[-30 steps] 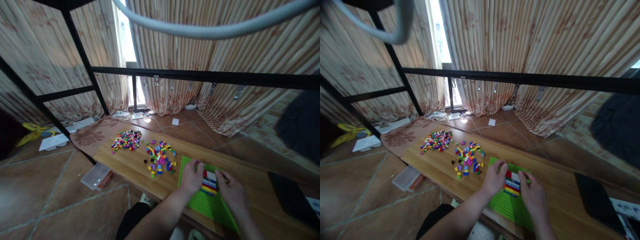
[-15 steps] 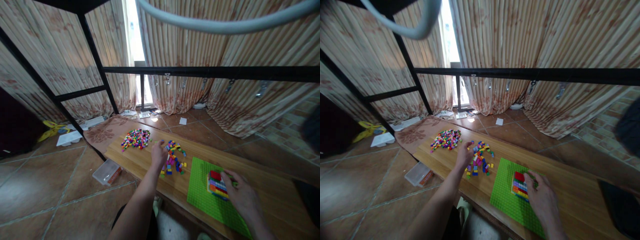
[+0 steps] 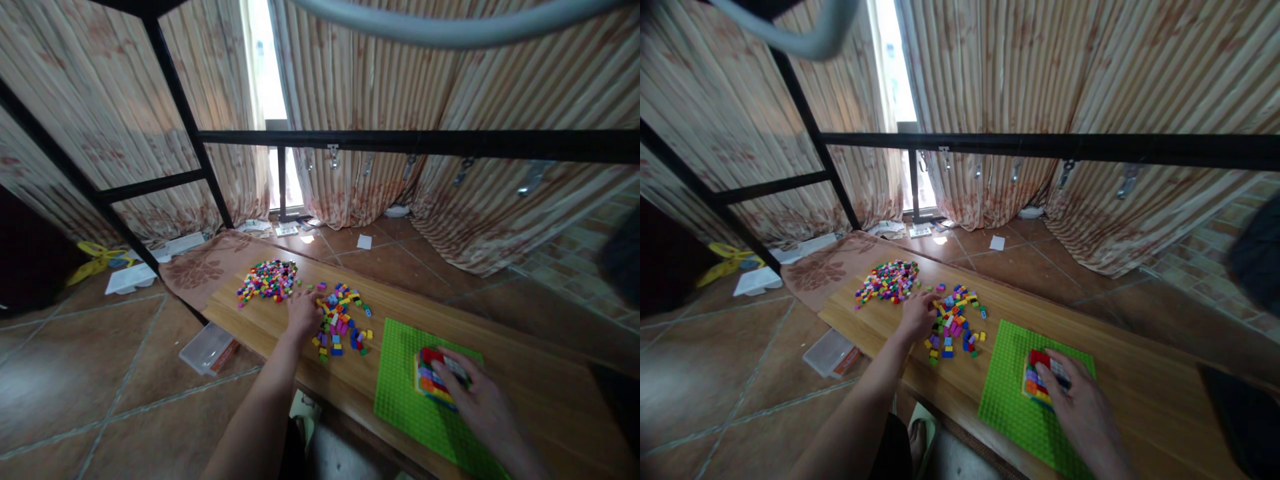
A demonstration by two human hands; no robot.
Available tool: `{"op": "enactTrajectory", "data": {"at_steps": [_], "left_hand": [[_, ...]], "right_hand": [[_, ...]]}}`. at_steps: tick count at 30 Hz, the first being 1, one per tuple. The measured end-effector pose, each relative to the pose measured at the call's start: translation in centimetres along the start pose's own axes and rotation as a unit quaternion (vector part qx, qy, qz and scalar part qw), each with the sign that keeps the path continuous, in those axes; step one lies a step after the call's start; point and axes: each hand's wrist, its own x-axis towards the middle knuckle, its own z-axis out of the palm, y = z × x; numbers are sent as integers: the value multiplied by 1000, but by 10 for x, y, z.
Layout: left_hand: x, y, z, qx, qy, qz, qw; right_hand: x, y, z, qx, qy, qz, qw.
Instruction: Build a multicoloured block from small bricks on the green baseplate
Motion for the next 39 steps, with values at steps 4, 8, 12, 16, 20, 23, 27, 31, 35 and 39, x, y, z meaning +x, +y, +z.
{"op": "enactTrajectory", "data": {"at_steps": [4, 8, 12, 16, 20, 23, 27, 31, 35, 39], "left_hand": [[-2, 6, 0, 2, -17, 8, 1000], [-3, 13, -1, 3, -44, 6, 999], [-5, 18, -3, 3, -53, -4, 999], [-5, 19, -2, -9, -46, -6, 999], [-4, 18, 1, -25, -46, -1, 999], [-5, 21, 2, -25, -48, -3, 999], [-9, 27, 1, -21, -35, 5, 999], [-12, 31, 3, -8, -30, 5, 999], [-12, 33, 5, -5, -34, 9, 999], [-12, 33, 5, -7, -22, 29, 999]], "right_hand": [[0, 1, 1, 3, 4, -4, 1000], [-2, -1, 0, 4, 3, -12, 1000], [-2, -5, 0, 1, 18, -17, 1000], [-2, -6, 0, -4, 12, -10, 1000], [-2, -7, 0, -8, 8, -19, 1000], [-3, -8, 0, -10, 13, -25, 1000], [-4, -9, -1, -6, 15, -31, 999], [-4, -9, 0, -10, 21, -38, 999], [-3, -9, 1, -12, 21, -36, 999], [-2, -10, 1, -7, 16, -30, 999]]}}
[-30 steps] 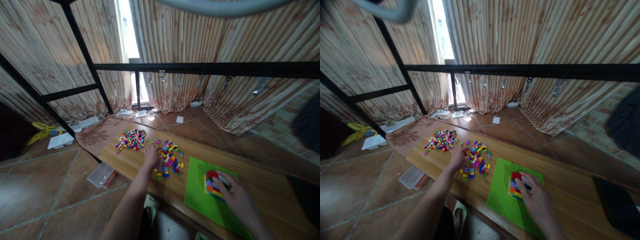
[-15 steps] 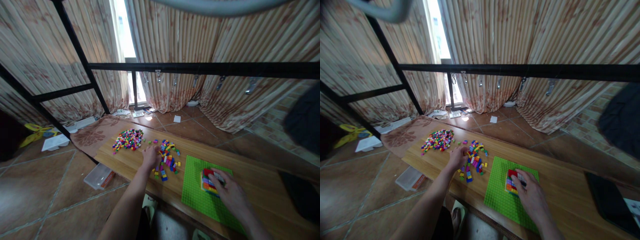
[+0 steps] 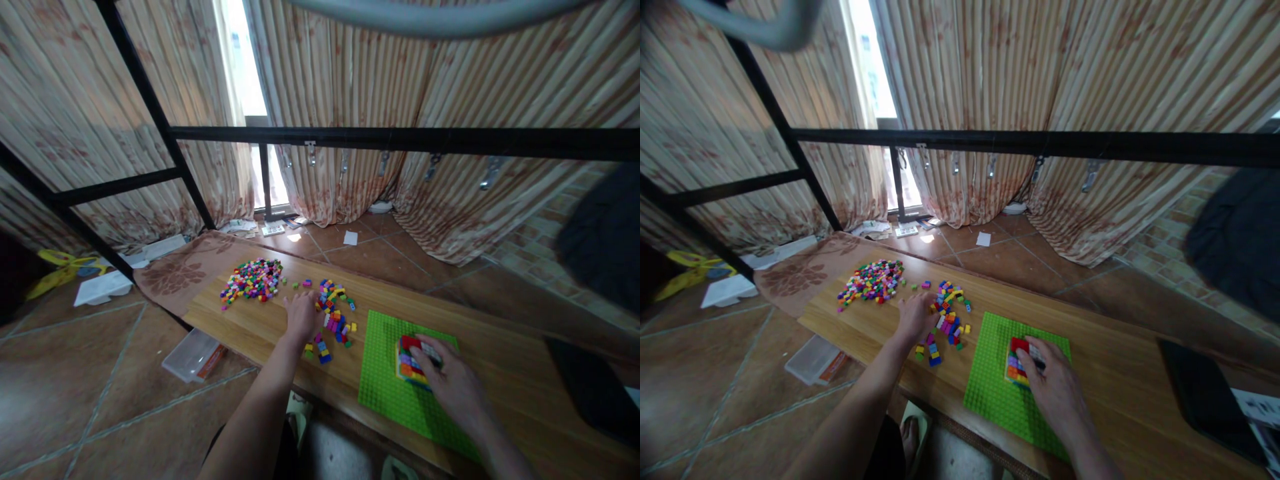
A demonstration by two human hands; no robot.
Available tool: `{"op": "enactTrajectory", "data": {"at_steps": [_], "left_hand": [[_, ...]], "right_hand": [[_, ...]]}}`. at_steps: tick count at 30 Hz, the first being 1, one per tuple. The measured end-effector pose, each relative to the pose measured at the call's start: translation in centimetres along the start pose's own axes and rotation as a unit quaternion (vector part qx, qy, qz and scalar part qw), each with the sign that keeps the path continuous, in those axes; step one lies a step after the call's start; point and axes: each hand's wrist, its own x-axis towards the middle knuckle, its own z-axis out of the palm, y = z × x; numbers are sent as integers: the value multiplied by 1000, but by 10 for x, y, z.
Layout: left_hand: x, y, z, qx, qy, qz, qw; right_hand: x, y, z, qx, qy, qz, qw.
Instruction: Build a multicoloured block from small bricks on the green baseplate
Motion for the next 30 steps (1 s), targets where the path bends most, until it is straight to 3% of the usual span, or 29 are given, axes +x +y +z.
{"op": "enactTrajectory", "data": {"at_steps": [9, 12, 15, 17, 20, 23, 26, 30], "left_hand": [[4, -3, -2, -69, 32, 27, 997], [6, -5, -4, -138, 61, 48, 987], [4, 0, -9, -259, 59, 94, 960], [-3, 9, -11, -354, 39, 136, 924], [-19, 31, -14, -456, -9, 183, 871], [-33, 50, -13, -498, -74, 194, 842], [-40, 60, -12, -520, -116, 192, 824], [-43, 64, -14, -523, -145, 174, 822]], "right_hand": [[-1, -4, -1, 6, 8, -3, 1000], [0, -11, -5, 19, 51, -16, 998], [-1, -27, -10, 57, 131, -43, 989], [-4, -43, -10, 108, 161, -60, 979], [-7, -69, -1, 187, 105, -76, 974], [-4, -88, 15, 249, 52, -79, 964], [0, -96, 29, 309, 25, -70, 948], [3, -99, 36, 379, 27, -17, 925]]}}
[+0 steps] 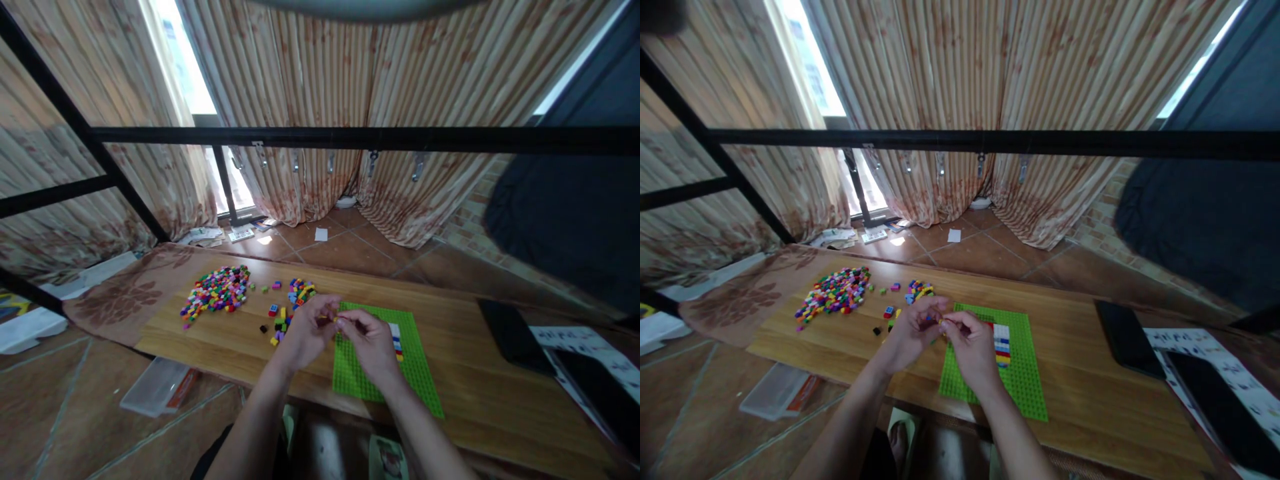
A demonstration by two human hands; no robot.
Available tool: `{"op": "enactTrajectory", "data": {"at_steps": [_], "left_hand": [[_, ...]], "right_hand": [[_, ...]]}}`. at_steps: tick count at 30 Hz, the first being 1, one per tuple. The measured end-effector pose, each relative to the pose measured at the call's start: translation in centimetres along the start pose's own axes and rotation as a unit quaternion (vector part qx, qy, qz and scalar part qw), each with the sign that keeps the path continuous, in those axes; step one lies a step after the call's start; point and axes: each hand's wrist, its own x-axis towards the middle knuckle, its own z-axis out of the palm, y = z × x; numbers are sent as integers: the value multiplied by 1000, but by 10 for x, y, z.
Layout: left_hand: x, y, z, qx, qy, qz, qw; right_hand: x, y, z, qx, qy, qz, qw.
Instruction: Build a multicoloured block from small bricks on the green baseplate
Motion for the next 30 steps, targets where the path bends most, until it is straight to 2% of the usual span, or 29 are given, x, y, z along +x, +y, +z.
{"op": "enactTrajectory", "data": {"at_steps": [4, 8, 10, 12, 16, 18, 20, 25, 28, 30], "left_hand": [[-1, 5, 0, -22, -1, -38, 999], [0, 2, -9, -38, 77, -65, 994], [1, -2, -19, -54, 135, -74, 987], [3, -8, -29, -74, 184, -87, 976], [5, -17, -44, -88, 234, -109, 962], [4, -19, -47, -92, 239, -111, 960], [4, -20, -49, -95, 236, -117, 960], [2, -15, -50, -108, 210, -129, 963], [-1, -6, -46, -121, 171, -138, 968], [-3, -1, -42, -127, 129, -143, 973]], "right_hand": [[1, 0, 2, 76, 8, 67, 995], [2, 5, 4, 72, 54, 96, 991], [-1, 10, 8, 2, 47, 78, 996], [-7, 16, 15, -99, 3, 47, 994], [-21, 27, 33, -298, -95, -16, 950], [-24, 30, 39, -345, -119, -34, 930], [-23, 31, 43, -354, -121, -41, 926], [-15, 27, 41, -290, -87, -54, 952], [-13, 16, 34, -234, -63, -54, 969], [-13, 7, 26, -195, -71, -48, 977]]}}
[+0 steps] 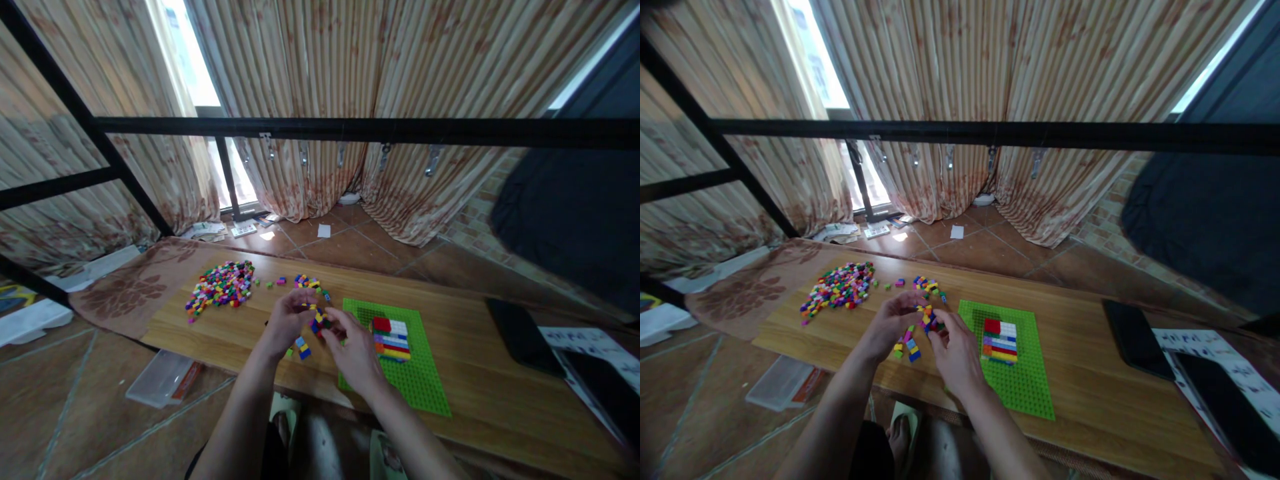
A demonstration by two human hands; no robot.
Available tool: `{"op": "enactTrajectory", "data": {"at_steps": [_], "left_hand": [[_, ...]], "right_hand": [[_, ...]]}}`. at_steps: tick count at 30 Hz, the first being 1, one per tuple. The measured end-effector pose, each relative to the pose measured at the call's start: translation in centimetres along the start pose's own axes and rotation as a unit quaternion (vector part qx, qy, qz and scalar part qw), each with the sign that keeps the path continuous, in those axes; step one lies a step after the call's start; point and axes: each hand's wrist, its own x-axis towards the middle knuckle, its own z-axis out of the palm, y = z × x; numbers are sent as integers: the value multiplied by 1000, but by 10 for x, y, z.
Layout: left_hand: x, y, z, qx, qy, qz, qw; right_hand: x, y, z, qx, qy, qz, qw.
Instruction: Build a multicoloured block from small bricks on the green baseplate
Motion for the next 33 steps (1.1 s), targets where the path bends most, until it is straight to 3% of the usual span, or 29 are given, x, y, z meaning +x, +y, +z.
{"op": "enactTrajectory", "data": {"at_steps": [6, 9, 14, 17, 24, 29, 33], "left_hand": [[-10, 3, 15, -6, -186, -58, 981], [-11, -1, 23, -20, -235, -74, 969], [-11, -9, 44, -24, -276, -93, 956], [-13, -13, 57, -35, -267, -114, 956], [-7, -25, 74, -35, -186, -149, 970], [3, -38, 74, 20, -77, -103, 992], [7, -48, 75, 59, -67, -95, 991]], "right_hand": [[-10, -8, -34, 60, -86, 0, 994], [-20, -6, -50, 57, -103, 20, 993], [-35, 3, -74, 63, -77, 37, 994], [-40, 11, -87, 49, -59, 50, 996], [-36, 31, -105, -27, 10, 60, 998], [-33, 42, -113, -146, 55, 81, 984], [-32, 45, -108, -168, 30, 68, 983]]}}
